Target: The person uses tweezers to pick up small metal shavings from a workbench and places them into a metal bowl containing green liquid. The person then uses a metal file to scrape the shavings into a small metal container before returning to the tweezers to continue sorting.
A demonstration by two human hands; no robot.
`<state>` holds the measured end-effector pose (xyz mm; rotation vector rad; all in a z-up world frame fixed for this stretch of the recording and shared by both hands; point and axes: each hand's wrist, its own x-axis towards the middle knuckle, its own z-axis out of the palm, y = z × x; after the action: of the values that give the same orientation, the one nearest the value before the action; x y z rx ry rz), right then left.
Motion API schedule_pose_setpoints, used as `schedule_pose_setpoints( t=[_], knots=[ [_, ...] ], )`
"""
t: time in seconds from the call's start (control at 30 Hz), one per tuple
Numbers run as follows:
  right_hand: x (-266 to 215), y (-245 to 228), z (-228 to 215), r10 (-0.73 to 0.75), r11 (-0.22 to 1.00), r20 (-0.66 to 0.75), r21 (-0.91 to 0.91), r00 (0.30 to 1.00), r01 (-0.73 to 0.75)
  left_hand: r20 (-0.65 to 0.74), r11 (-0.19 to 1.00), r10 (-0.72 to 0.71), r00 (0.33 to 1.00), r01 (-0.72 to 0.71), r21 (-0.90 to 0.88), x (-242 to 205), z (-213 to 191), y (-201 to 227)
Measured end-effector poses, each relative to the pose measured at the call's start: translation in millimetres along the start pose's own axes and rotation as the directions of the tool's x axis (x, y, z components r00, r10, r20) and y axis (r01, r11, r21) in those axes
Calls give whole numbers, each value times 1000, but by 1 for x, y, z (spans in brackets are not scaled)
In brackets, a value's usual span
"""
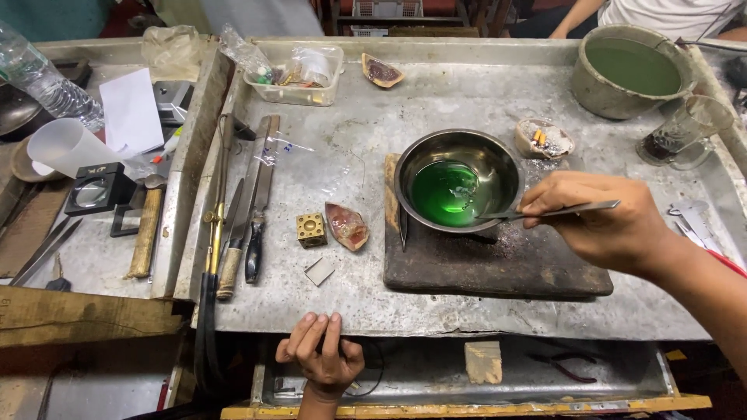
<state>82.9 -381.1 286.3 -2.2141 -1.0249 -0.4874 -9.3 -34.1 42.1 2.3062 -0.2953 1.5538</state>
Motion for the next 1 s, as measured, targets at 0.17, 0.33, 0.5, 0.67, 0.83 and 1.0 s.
schedule_pose_setpoints(
  t=[0.17, 0.33, 0.5, 0.67, 0.83, 1.0],
  knots=[
    [5, 11, -6, 8, 993, 63, 116, 998, -15, 17, 1000, -1, 1000, 1, 5, -4, -1, -1],
    [7, 21, -10, -28, 985, 101, 175, 994, 10, 7, 1000, 1, 1000, -1, 11, -4, 1, -1],
    [4, 39, -17, -8, 962, 187, 269, 982, -43, 6, 1000, 12, 1000, -12, 15, -6, 2, -3],
    [7, 48, -25, 153, 962, 181, 195, 971, -188, 8, 998, -52, 999, 52, -21, 7, -3, 6],
    [13, 46, -30, 232, 954, 207, 140, 950, -264, -37, 998, -56, 998, 55, -37, 11, 1, 7],
    [9, 44, -30, 168, 963, 208, 173, 964, -205, -16, 994, -93, 996, 92, -55, 35, -7, 15]
  ],
)
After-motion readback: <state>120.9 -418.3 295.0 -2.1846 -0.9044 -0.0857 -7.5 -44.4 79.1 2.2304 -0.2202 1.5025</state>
